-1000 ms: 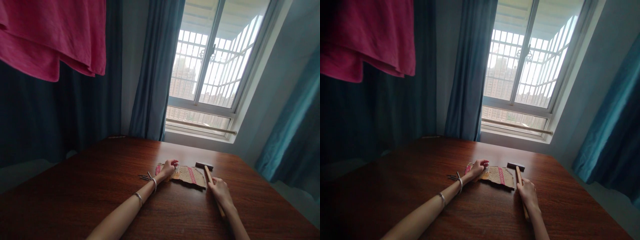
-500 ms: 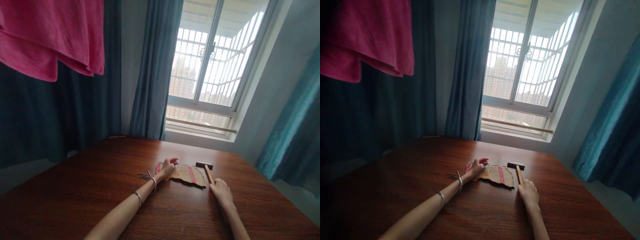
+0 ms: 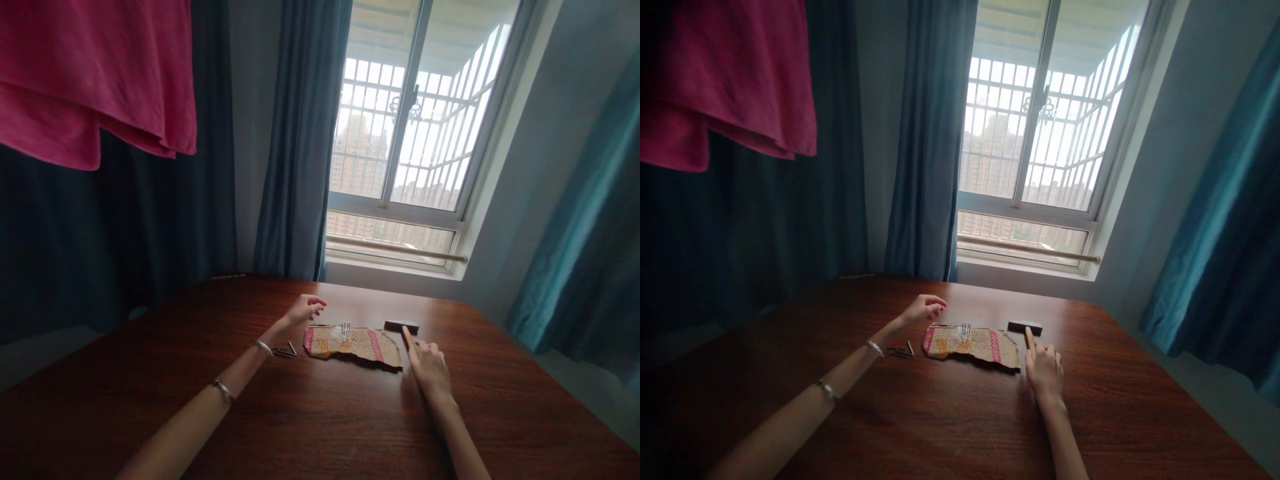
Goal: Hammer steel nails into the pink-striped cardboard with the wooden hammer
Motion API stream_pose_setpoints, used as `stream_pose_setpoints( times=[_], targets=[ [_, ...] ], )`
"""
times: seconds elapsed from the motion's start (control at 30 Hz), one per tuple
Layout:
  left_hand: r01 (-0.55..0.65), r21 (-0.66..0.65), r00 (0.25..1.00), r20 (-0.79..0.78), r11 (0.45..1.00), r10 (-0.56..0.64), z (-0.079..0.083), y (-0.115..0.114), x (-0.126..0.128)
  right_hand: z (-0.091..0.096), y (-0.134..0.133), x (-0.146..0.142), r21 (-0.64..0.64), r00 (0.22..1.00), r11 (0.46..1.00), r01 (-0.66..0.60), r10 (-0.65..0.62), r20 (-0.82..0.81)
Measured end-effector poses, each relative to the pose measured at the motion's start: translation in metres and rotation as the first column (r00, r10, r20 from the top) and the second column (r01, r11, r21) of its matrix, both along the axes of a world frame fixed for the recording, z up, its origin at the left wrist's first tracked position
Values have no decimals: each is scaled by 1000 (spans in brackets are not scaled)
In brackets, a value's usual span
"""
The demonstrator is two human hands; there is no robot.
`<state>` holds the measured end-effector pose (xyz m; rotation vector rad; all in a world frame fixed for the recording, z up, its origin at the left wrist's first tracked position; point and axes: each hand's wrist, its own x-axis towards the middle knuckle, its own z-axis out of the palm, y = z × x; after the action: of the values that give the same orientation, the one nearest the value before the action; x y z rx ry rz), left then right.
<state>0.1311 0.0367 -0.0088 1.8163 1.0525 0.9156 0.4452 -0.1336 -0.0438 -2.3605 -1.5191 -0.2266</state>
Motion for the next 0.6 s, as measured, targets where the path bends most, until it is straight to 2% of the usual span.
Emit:
stream_pose_setpoints(
  times=[0.13, 0.2, 0.33, 0.47, 0.6],
  targets=[
    [5, 96, 968, -250, 995, 19, -7, -20, -47, 0, 2, -6, 68, 996, 995, -79, 82, -41],
    [-15, 161, 940, -334, 987, 69, -11, -29, -71, -2, 3, -9, 100, 991, 989, -110, 116, -65],
    [30, 179, 892, -448, 983, 54, -15, -40, -109, -4, 4, -14, 164, 980, 974, -158, 175, -94],
    [77, 179, 851, -524, 981, 29, -23, -43, -126, -7, 4, -16, 193, 972, 963, -187, 210, -105],
    [136, 234, 802, -597, 963, 32, -31, -45, -127, -9, 3, -18, 225, 965, 952, -208, 237, -110]
  ],
)
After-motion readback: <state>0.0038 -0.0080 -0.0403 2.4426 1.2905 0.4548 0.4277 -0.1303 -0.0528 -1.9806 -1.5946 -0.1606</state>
